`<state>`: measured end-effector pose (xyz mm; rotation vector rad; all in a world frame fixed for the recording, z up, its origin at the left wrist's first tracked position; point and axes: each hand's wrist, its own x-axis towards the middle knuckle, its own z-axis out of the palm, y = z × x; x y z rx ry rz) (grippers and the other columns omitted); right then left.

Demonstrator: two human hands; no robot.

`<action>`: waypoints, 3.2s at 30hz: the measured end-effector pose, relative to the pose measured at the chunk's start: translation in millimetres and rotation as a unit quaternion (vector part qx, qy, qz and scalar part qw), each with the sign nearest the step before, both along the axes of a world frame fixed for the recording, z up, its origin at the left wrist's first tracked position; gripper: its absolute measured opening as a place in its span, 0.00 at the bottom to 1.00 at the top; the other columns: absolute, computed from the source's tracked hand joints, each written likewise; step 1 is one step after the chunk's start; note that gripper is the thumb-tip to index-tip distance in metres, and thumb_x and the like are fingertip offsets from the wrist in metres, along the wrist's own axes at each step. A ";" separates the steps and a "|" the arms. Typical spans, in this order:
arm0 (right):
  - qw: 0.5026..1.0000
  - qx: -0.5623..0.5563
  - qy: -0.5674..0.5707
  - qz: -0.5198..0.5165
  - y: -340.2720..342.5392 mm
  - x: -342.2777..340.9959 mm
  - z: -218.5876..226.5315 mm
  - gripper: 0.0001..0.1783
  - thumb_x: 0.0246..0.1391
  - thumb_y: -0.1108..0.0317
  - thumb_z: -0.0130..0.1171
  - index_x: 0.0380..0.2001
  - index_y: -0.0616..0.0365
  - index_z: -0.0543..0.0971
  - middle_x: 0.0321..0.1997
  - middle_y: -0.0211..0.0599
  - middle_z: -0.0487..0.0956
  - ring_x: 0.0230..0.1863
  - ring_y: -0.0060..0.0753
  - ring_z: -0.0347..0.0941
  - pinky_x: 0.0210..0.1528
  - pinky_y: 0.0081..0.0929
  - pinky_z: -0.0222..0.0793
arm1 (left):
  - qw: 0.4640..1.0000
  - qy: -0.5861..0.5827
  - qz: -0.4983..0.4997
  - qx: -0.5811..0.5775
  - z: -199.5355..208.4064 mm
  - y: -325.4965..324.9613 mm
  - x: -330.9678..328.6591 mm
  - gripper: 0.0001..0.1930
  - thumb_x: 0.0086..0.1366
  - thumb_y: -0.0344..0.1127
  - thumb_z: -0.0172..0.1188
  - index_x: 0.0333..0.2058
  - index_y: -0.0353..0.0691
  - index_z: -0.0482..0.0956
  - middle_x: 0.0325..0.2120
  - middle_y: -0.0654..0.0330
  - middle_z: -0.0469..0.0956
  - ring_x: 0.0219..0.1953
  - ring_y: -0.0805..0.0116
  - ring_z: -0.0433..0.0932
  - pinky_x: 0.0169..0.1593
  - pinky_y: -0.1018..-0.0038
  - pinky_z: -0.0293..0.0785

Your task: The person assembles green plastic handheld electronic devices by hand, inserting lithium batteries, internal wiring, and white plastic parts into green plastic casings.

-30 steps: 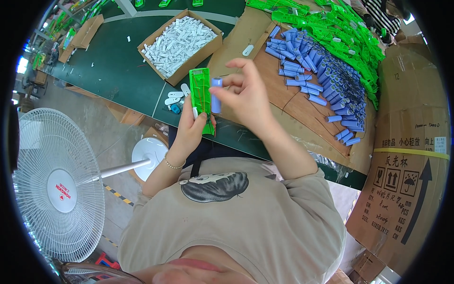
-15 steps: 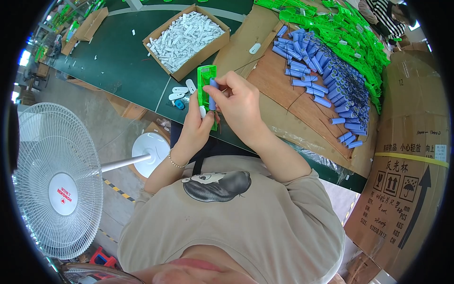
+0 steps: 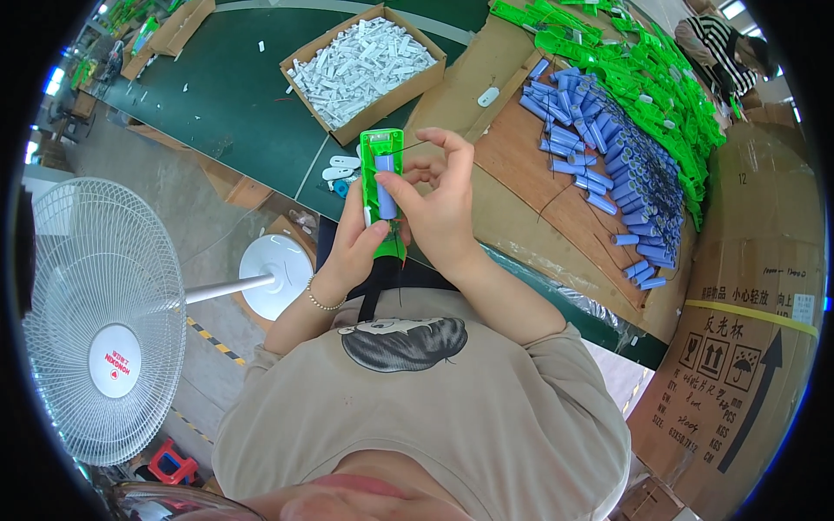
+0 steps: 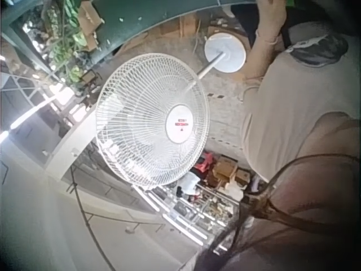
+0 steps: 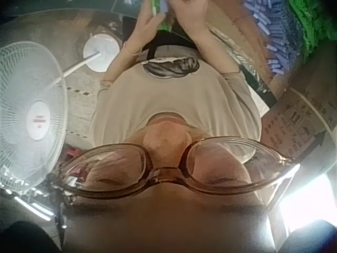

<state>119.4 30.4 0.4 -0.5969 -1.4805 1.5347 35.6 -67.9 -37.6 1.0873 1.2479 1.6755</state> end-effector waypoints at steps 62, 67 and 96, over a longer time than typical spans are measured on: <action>0.969 -0.090 -0.137 0.184 66.1 26.2 1.4 0.09 0.54 0.67 0.61 0.25 0.62 0.79 0.20 0.24 0.73 0.21 0.12 0.64 0.23 0.12 0.56 | 0.976 -0.114 -0.024 -0.186 18.4 19.3 13.8 0.14 0.68 0.34 0.49 0.49 0.36 0.63 0.31 0.58 0.75 0.29 0.73 0.75 0.33 0.76 0.73; 0.978 -0.032 -0.172 0.115 61.6 27.0 -6.5 0.13 0.55 0.66 0.59 0.22 0.65 0.77 0.15 0.26 0.72 0.19 0.12 0.62 0.21 0.16 0.57 | 0.972 -0.131 -0.032 -0.190 18.7 18.3 15.9 0.14 0.67 0.34 0.50 0.48 0.36 0.63 0.31 0.58 0.75 0.29 0.73 0.76 0.33 0.76 0.73; 0.927 -0.366 -0.067 0.040 345.9 -176.9 -49.1 0.13 0.50 0.80 0.54 0.41 0.71 0.67 0.39 0.52 0.73 0.39 0.46 0.76 0.45 0.41 0.77 | 0.877 0.413 0.236 0.067 -42.7 12.4 -31.9 0.21 0.49 0.29 0.58 0.44 0.35 0.69 0.41 0.47 0.73 0.42 0.49 0.73 0.47 0.60 0.69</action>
